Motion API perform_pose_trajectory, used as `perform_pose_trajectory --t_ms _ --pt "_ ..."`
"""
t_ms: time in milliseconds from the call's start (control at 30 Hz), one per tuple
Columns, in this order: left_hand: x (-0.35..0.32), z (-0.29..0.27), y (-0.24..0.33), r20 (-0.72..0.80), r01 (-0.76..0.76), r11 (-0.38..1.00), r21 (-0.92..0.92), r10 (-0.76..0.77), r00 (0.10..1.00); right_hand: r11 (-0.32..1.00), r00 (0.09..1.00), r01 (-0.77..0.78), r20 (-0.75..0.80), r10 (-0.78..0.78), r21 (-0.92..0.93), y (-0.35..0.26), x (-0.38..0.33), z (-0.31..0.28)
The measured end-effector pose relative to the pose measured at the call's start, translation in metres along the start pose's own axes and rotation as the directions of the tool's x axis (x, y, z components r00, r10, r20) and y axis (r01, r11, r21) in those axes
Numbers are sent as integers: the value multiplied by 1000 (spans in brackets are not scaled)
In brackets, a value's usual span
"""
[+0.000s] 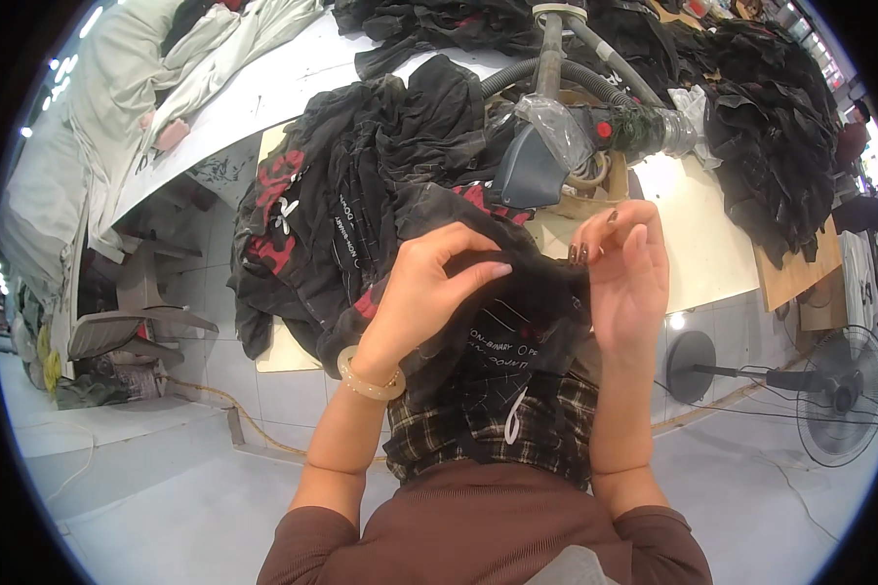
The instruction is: The person is inspecting black t-shirts and removing loose threads and debris by hand.
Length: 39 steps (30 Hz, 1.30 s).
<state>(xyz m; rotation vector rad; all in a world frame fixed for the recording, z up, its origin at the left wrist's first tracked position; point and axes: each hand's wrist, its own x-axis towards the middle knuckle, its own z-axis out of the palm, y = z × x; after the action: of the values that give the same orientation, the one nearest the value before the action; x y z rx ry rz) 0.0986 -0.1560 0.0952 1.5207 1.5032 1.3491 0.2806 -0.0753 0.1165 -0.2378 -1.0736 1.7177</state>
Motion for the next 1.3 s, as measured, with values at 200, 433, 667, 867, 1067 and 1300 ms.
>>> perform_pose_trajectory --t_ms 200,433,667,867,1067,1300 --pt "11 3 2 -69 -23 999 45 26 997 666 986 -156 -73 151 -730 27 -11 -12" --pt "18 13 -9 -259 -29 999 44 40 965 768 972 -218 -208 112 -602 44 -4 -6" --pt "17 15 -16 -315 43 998 -51 -57 948 810 964 -227 -245 107 -541 49 -1 -3" --pt "17 16 -16 -298 88 989 -122 -121 947 828 955 -254 -263 134 -500 49 2 -3" --pt "18 19 -16 -292 103 977 -187 -155 944 836 943 -284 -296 153 -470 46 3 -3" --pt "18 19 -15 -282 127 949 -288 -211 936 849 955 -241 -269 122 -470 48 5 -4"
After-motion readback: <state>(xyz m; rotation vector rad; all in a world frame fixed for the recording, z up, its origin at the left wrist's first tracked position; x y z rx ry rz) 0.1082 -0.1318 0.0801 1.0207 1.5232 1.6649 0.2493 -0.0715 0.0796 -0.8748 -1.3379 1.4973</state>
